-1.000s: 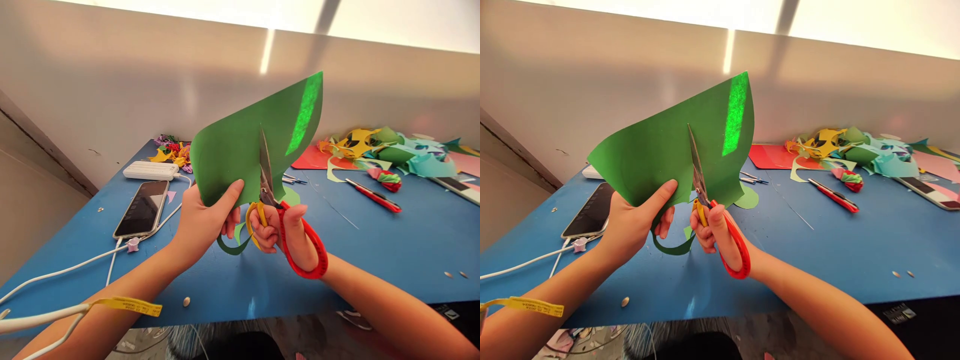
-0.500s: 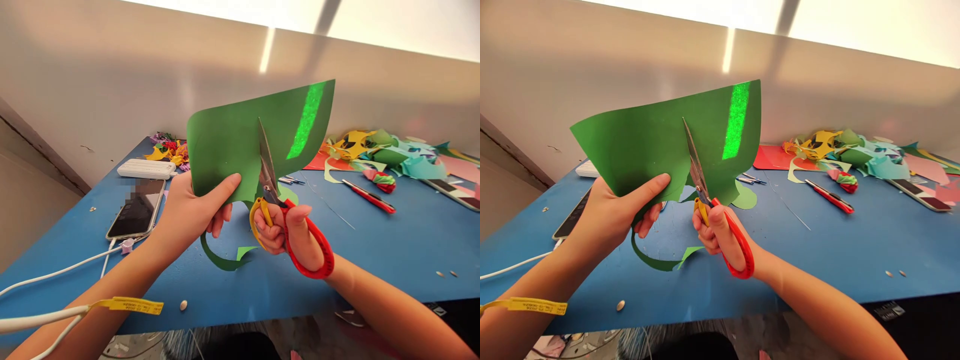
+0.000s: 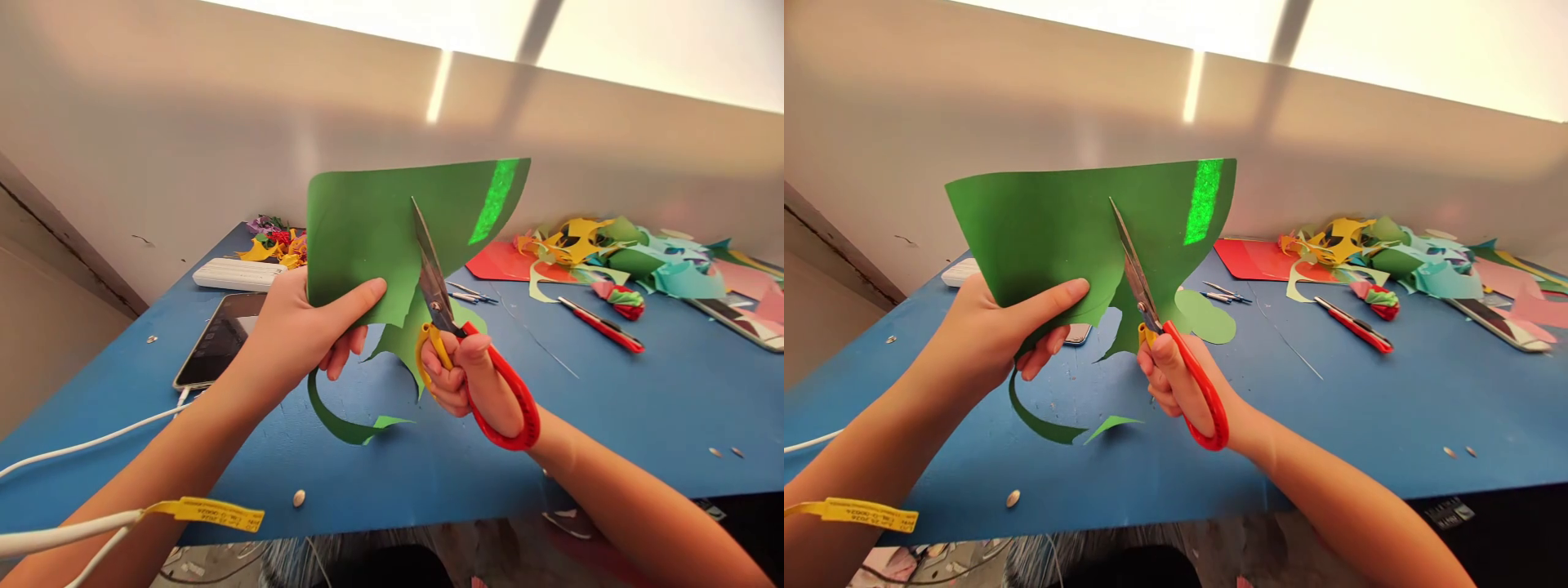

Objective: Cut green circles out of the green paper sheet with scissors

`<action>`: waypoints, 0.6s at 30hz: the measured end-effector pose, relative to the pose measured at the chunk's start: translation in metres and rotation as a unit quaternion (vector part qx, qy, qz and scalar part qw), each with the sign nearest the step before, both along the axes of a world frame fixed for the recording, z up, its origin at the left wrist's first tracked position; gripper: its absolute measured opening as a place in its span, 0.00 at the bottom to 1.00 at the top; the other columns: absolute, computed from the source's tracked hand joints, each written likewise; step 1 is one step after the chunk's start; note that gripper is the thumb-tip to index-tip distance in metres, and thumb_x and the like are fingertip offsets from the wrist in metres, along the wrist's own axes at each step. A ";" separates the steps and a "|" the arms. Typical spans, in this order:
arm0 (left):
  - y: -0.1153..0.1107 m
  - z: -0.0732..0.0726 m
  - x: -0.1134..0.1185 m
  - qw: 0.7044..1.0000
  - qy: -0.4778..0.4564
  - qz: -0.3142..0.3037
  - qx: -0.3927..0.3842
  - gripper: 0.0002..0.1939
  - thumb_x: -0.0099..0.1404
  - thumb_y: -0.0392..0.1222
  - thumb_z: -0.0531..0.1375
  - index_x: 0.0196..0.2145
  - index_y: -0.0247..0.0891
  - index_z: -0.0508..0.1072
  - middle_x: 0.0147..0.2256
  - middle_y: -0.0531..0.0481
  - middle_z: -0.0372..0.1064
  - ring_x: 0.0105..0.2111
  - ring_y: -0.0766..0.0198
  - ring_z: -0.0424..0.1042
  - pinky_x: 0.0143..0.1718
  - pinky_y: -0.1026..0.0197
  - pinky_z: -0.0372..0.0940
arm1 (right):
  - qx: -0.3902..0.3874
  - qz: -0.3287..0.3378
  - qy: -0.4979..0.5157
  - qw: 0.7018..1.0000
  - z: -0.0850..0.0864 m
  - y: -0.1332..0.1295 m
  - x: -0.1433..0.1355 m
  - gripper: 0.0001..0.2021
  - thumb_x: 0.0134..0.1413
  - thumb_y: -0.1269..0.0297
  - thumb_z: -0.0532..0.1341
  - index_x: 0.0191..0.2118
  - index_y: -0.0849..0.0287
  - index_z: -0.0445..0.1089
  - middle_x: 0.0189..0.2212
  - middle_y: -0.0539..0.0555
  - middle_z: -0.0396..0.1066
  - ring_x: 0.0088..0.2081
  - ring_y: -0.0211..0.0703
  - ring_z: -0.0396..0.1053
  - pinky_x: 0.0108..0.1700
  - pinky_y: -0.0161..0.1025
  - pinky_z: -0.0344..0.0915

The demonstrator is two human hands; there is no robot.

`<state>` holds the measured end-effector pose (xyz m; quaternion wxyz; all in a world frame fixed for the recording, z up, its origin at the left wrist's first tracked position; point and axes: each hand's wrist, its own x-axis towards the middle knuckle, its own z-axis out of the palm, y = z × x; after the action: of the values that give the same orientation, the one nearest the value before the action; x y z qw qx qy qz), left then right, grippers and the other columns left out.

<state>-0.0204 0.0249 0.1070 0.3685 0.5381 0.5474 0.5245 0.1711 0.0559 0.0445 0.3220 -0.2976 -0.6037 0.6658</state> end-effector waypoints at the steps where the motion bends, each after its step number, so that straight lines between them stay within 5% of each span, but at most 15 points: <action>1: 0.000 0.001 -0.001 1.000 0.003 -0.002 -0.008 0.22 0.58 0.49 0.63 0.12 0.38 0.66 0.10 0.53 0.60 0.06 0.70 0.55 0.07 0.65 0.48 | -0.001 -0.005 -0.003 1.000 0.001 0.000 0.000 0.35 0.39 0.23 0.52 0.26 0.57 0.56 0.16 0.39 0.41 0.16 0.26 0.36 0.15 0.28 0.40; 6: 0.006 -0.004 -0.004 1.000 -0.003 -0.012 -0.028 0.18 0.58 0.53 0.63 0.19 0.38 0.69 0.14 0.52 0.64 0.09 0.68 0.59 0.10 0.64 0.53 | 0.000 -0.015 -0.002 1.000 0.001 0.001 -0.001 0.34 0.42 0.25 0.53 0.26 0.57 0.56 0.15 0.39 0.42 0.15 0.26 0.36 0.14 0.28 0.41; 8: 0.011 -0.013 -0.004 0.999 0.011 0.016 0.038 0.17 0.58 0.54 0.63 0.35 0.37 0.72 0.26 0.47 0.73 0.21 0.62 0.72 0.20 0.62 0.66 | 0.006 -0.019 0.003 1.000 -0.001 0.003 -0.001 0.33 0.45 0.26 0.53 0.26 0.57 0.56 0.16 0.39 0.42 0.15 0.26 0.36 0.14 0.28 0.41; 9: 0.014 -0.018 -0.004 0.991 0.043 0.070 0.103 0.21 0.60 0.53 0.63 0.46 0.39 0.69 0.38 0.44 0.75 0.35 0.57 0.76 0.33 0.58 0.71 | 0.008 -0.022 0.004 1.000 -0.002 0.004 0.000 0.33 0.45 0.26 0.52 0.26 0.57 0.56 0.16 0.39 0.42 0.15 0.26 0.36 0.14 0.28 0.42; 12: 0.015 -0.032 -0.005 0.873 0.224 0.272 0.336 0.40 0.53 0.45 0.69 0.60 0.38 0.57 0.61 0.35 0.55 0.60 0.46 0.59 0.57 0.45 0.59 | 0.007 -0.031 0.005 0.999 -0.003 0.006 0.000 0.33 0.44 0.25 0.52 0.27 0.57 0.57 0.16 0.39 0.42 0.15 0.26 0.36 0.14 0.28 0.42; 14: 0.011 -0.039 -0.003 0.786 0.305 0.276 0.461 0.35 0.51 0.42 0.69 0.56 0.38 0.64 0.58 0.36 0.59 0.60 0.44 0.58 0.57 0.44 0.57 | 0.006 -0.034 0.007 0.999 -0.004 0.007 0.000 0.33 0.44 0.25 0.51 0.27 0.57 0.57 0.16 0.39 0.42 0.15 0.26 0.37 0.14 0.28 0.42; 15: 0.008 -0.041 -0.002 0.773 0.323 0.239 0.491 0.27 0.52 0.41 0.68 0.50 0.40 0.69 0.51 0.39 0.66 0.54 0.47 0.65 0.54 0.47 0.60 | 0.006 -0.033 0.011 0.999 -0.004 0.007 0.000 0.33 0.45 0.26 0.51 0.27 0.57 0.57 0.16 0.39 0.42 0.15 0.26 0.37 0.14 0.28 0.42; 17: 0.004 -0.044 0.004 0.821 0.323 0.139 0.451 0.06 0.58 0.42 0.63 0.35 0.43 0.75 0.33 0.46 0.72 0.35 0.56 0.71 0.42 0.54 0.65 | 0.006 -0.029 0.022 0.999 -0.003 0.007 -0.001 0.33 0.46 0.26 0.52 0.27 0.57 0.57 0.15 0.39 0.42 0.14 0.26 0.36 0.14 0.28 0.42; 18: 0.004 -0.045 0.007 0.872 0.301 0.093 0.374 0.07 0.61 0.45 0.60 0.28 0.42 0.73 0.26 0.48 0.69 0.28 0.60 0.69 0.35 0.56 0.64 | 0.006 -0.027 0.026 0.999 -0.003 0.007 -0.001 0.33 0.45 0.26 0.52 0.27 0.57 0.56 0.15 0.39 0.42 0.14 0.26 0.36 0.14 0.28 0.42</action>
<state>-0.0137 0.0286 0.0620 -0.0930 0.7144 0.4423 0.5341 0.1699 0.0625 0.0418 0.3574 -0.2950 -0.5907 0.6606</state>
